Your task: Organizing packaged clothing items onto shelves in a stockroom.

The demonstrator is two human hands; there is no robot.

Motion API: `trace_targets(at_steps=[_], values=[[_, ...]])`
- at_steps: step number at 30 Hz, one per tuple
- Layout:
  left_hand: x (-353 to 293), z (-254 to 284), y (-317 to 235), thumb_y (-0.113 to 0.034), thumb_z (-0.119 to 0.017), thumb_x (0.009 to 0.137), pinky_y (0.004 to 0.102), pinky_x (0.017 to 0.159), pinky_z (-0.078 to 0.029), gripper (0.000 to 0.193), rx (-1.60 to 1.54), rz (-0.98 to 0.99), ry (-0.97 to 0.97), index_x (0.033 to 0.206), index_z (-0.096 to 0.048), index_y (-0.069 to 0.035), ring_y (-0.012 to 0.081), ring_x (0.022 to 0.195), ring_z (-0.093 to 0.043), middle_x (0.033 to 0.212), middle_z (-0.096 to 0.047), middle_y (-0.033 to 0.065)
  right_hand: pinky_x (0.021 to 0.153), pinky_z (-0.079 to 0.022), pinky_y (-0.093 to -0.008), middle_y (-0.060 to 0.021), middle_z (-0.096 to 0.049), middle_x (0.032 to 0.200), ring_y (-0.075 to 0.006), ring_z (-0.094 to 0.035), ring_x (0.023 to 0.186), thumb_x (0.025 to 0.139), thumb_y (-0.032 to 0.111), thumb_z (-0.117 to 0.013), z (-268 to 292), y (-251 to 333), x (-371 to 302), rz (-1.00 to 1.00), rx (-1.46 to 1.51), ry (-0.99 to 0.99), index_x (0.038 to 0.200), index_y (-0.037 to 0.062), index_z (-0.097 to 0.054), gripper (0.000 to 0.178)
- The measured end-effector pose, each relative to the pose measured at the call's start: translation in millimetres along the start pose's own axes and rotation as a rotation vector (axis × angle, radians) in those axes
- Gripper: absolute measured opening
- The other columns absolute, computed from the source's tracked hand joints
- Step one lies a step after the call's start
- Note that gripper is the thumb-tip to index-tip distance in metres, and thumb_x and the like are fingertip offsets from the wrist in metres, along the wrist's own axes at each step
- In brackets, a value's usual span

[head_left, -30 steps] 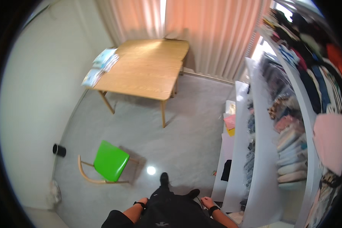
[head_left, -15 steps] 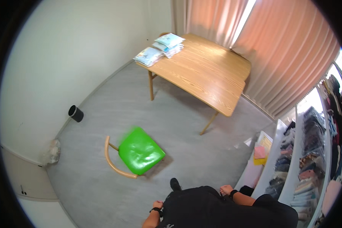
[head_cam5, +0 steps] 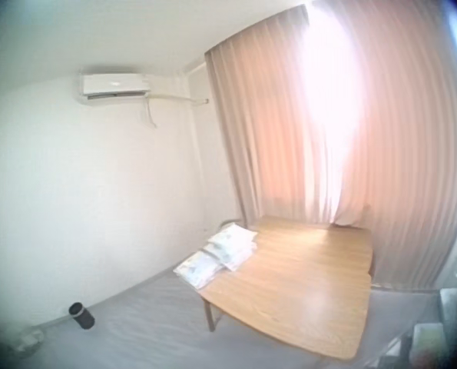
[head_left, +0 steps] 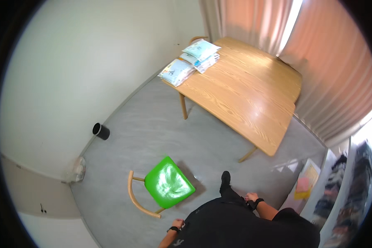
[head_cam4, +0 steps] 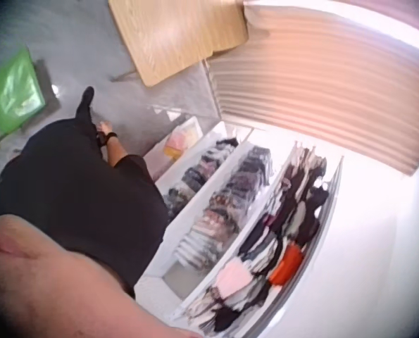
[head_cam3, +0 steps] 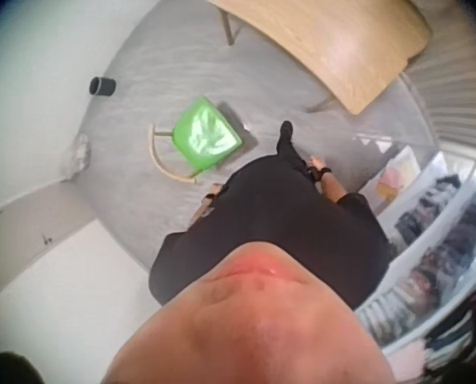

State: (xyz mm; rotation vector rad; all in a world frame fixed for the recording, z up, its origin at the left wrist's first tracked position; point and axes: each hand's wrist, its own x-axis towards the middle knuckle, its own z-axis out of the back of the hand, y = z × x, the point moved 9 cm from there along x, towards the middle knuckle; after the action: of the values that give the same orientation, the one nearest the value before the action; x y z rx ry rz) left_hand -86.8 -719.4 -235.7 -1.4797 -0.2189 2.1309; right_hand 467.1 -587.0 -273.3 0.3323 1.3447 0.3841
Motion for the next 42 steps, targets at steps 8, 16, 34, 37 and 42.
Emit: trace_targets(at_steps=[8,16,34,37,42], values=[[-33,-14,-152,-0.048,-0.050,0.091,0.0317,0.080,-0.048,0.048,-0.413,0.389,0.538,0.115,-0.061,-0.009,0.0143,0.092,-0.059,0.102,-0.064,0.0010,0.052,-0.054,-0.0336,-0.0128,-0.064,0.072,-0.0208,-0.062,0.057,0.084,0.011,-0.052,23,163,97,0.134,-0.023,-0.088,0.083,-0.0038,-0.062,0.019],[99,-18,-188,-0.039,-0.055,0.088,0.0319,0.071,-0.046,0.038,0.490,-0.393,0.255,0.108,-0.062,-0.008,0.0144,0.079,-0.057,0.091,-0.064,0.0027,0.059,-0.054,-0.0338,-0.0131,-0.065,0.072,-0.0211,-0.064,0.064,0.080,0.010,-0.054,-40,301,146,0.155,-0.228,0.083,0.085,-0.0053,-0.062,0.018],[368,330,-390,-0.016,-0.058,0.078,0.0320,0.057,-0.048,0.017,-0.459,-0.126,-0.268,0.082,-0.062,0.000,0.0180,0.060,-0.060,0.069,-0.064,0.0093,0.039,-0.038,-0.0203,-0.0002,-0.056,0.068,-0.0063,-0.049,0.049,0.086,0.025,-0.058,-320,790,172,0.370,-0.191,0.207,0.094,0.0082,-0.059,0.019],[389,348,-471,-0.018,-0.057,0.083,0.0309,0.060,-0.049,0.019,-0.302,-0.329,-0.171,0.086,-0.062,0.000,0.0158,0.066,-0.061,0.072,-0.065,0.0067,0.061,-0.049,-0.0280,-0.0103,-0.063,0.090,-0.0158,-0.060,0.073,0.078,0.035,-0.071,-345,860,193,0.576,-0.141,0.029,0.118,-0.0041,-0.052,0.059],[388,388,-550,-0.024,-0.059,0.085,0.0286,0.059,-0.047,0.027,-0.072,-0.055,0.107,0.096,-0.066,-0.001,0.0145,0.066,-0.061,0.075,-0.066,0.0048,0.083,-0.049,-0.0335,-0.0162,-0.062,0.106,-0.0232,-0.061,0.095,0.076,0.036,-0.073,-366,909,241,0.451,0.229,-0.100,0.121,-0.0071,-0.048,0.067]])
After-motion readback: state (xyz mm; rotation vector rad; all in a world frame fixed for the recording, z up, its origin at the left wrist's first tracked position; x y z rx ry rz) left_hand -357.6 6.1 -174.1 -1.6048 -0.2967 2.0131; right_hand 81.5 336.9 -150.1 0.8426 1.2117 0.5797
